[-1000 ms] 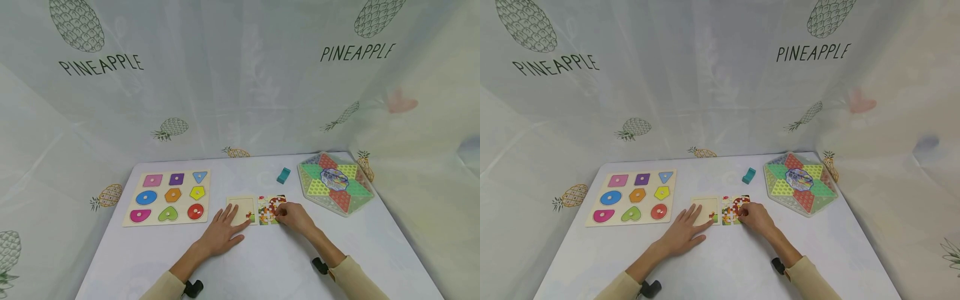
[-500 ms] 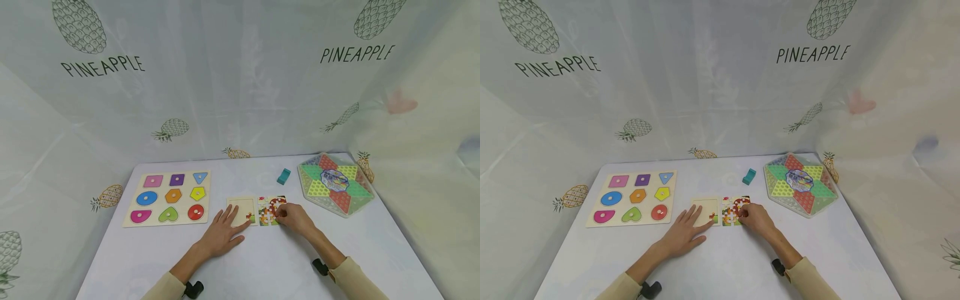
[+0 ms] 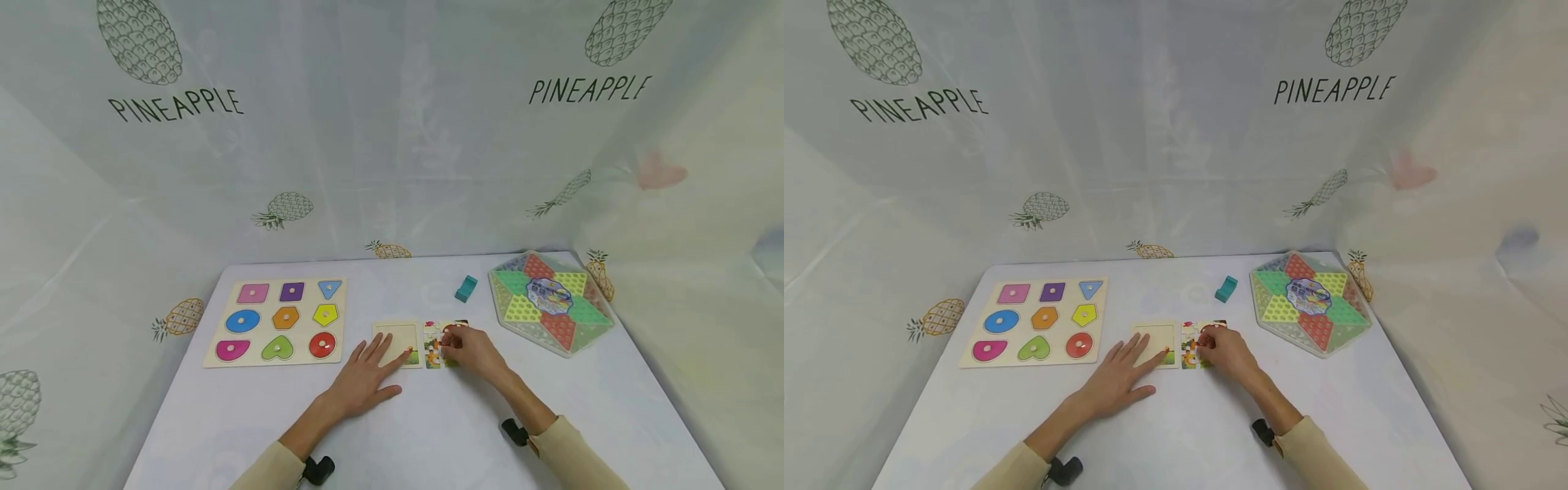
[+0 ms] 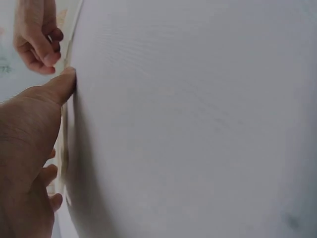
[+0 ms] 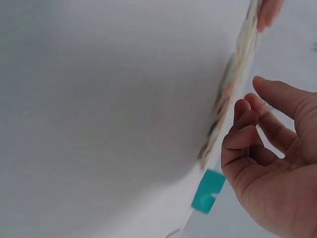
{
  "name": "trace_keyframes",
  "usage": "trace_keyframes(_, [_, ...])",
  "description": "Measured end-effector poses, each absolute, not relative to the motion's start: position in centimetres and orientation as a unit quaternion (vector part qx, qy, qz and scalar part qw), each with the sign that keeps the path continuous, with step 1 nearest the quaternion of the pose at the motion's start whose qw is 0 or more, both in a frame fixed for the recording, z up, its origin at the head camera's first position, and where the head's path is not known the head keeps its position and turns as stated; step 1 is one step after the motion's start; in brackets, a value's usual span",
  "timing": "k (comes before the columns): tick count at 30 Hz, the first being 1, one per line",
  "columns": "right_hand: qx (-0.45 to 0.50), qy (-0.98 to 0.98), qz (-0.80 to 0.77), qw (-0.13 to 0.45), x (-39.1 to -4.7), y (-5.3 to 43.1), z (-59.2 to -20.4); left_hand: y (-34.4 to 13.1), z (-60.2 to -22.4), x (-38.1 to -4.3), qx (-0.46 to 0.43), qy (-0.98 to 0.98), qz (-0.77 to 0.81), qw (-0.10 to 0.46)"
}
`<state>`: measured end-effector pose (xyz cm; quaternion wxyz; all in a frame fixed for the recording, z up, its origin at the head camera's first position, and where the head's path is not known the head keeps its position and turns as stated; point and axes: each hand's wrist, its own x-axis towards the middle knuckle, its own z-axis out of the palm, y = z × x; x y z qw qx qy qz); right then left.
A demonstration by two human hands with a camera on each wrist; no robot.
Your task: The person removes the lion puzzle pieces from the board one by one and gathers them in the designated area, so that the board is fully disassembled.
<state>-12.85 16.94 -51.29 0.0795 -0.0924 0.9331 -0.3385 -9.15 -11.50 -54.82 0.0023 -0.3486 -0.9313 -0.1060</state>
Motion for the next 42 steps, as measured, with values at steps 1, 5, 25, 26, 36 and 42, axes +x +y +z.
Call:
trace_keyframes(1, [-0.1,0.932,-0.34,0.082,-13.0,16.6,-51.2,-11.5,-54.8,-9.3,-0.343,-0.932,-0.115,0.001])
trace_keyframes(5, [-0.13,0.926,-0.342,0.095,-13.3,15.0,-50.9,-11.4,-54.5,-10.4,-0.305,-0.937,-0.172,-0.008])
trace_keyframes(25, [-0.212,0.918,-0.302,0.145,-14.0,11.3,-50.3,-12.5,-53.5,-13.3,-0.246,-0.953,-0.172,-0.051])
trace_keyframes(26, [-0.21,0.918,-0.302,0.145,-14.0,11.3,-50.3,-12.5,-53.5,-13.3,-0.245,-0.953,-0.171,-0.05])
trace_keyframes(36, [-0.197,0.918,-0.321,0.122,-14.0,11.0,-50.6,-12.5,-53.7,-13.4,-0.245,-0.952,-0.175,-0.047])
trace_keyframes(42, [-0.187,0.915,-0.337,0.122,-13.9,11.0,-50.8,-12.5,-54.0,-13.5,-0.247,-0.953,-0.167,-0.049])
